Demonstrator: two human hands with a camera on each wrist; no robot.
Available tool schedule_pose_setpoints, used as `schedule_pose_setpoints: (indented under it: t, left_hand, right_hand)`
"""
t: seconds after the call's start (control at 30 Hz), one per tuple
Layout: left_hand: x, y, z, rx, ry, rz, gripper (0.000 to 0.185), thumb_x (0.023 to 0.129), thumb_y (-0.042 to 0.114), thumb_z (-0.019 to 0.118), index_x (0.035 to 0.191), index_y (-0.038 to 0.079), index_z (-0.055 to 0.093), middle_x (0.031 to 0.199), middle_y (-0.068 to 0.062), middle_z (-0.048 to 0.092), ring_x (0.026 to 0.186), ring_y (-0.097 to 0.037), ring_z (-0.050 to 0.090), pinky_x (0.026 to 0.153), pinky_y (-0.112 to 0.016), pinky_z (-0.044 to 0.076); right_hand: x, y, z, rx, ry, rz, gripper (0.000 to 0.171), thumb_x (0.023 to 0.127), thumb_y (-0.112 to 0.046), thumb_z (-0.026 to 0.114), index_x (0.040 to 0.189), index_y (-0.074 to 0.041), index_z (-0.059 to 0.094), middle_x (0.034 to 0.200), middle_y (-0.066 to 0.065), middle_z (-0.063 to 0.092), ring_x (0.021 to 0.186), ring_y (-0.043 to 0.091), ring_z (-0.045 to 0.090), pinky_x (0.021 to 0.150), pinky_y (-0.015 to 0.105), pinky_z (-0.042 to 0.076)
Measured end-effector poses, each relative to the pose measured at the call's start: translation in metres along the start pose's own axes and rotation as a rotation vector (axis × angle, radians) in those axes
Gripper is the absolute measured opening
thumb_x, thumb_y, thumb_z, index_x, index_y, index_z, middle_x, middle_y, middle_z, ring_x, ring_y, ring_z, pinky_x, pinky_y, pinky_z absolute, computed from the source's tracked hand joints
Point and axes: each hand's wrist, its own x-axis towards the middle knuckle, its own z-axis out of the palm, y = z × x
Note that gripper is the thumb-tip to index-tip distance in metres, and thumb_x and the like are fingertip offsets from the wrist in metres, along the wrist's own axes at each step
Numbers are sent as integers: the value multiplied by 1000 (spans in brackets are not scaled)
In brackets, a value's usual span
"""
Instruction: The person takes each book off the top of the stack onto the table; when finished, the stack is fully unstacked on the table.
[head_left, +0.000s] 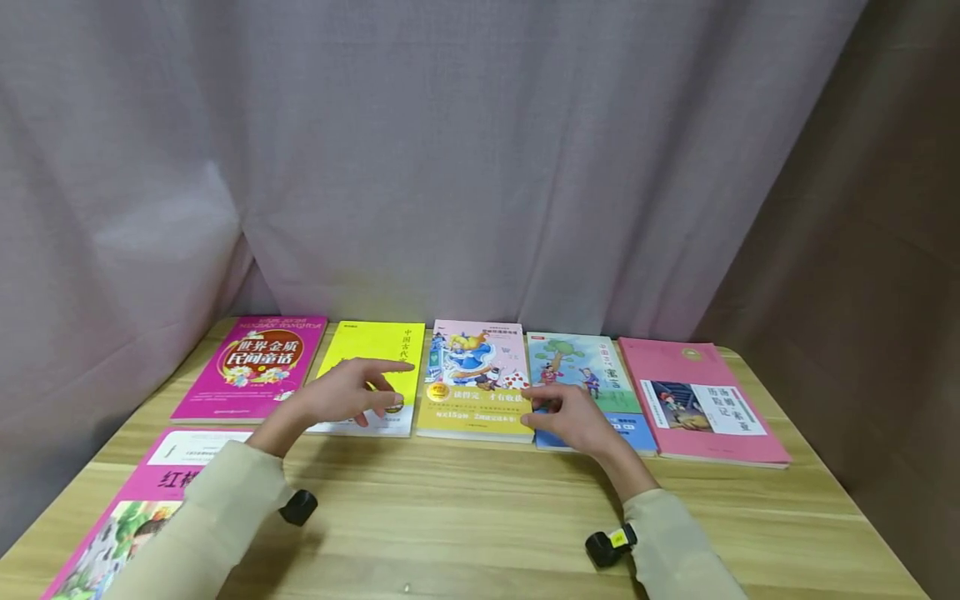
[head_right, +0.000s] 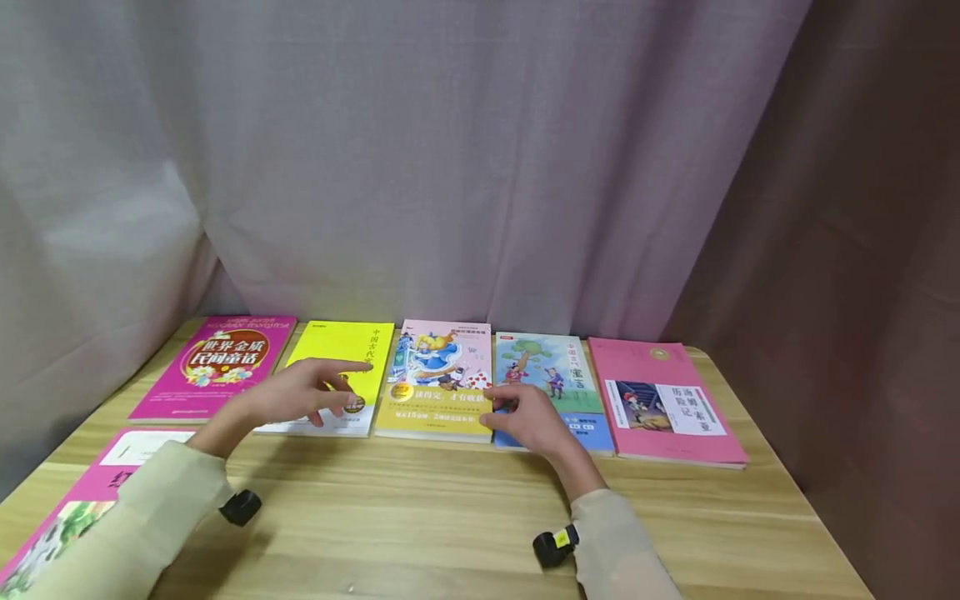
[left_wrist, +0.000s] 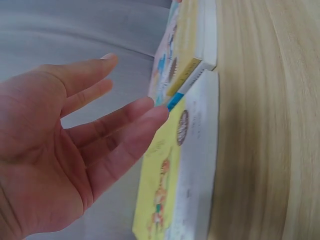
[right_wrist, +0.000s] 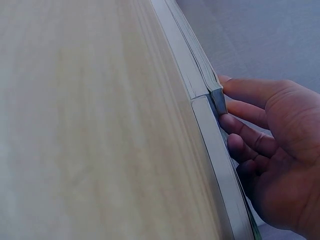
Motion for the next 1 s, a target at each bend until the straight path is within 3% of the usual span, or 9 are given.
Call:
schedule_pose_setpoints:
  t: [0.23,0.43,0.8,1.0]
  left_hand:
    - [19,-5,12,-45,-11,-43,60,101,22,73,157,20,53,107,-14,72,73,-22,70,62,-33,62]
    - [30,-8,20,-57,-25,-27,60,101,25,73,157,18,53,99,-15,72,67,-22,68,58,-34,60]
    - [46,-6,25,-31,-17,-58,63,98,29,78,156,24,55,103,-11,70,64,-21,66,57,-30,55]
    - [53,-9,30,-48,-40,-38,69,94,28,82,157,20,54,90,-12,66,57,-17,60,52,-26,50]
  right_hand:
    - [-1,0,-1,8,3,9,42,91,-17,83,132,-8,75,110,8,73,84,19,54,71,31,46]
    - [-1,-1,1,6,8,7,42,91,-17,83,131,-8,75,110,7,73,85,19,55,73,30,46]
    - [-1,-1,1,18,10,-4,42,91,-16,83,130,-6,75,109,9,73,83,18,54,70,29,46]
    - [-3,-2,3,39,11,4,42,91,-15,83,130,-5,75,108,9,71,82,18,53,69,28,45]
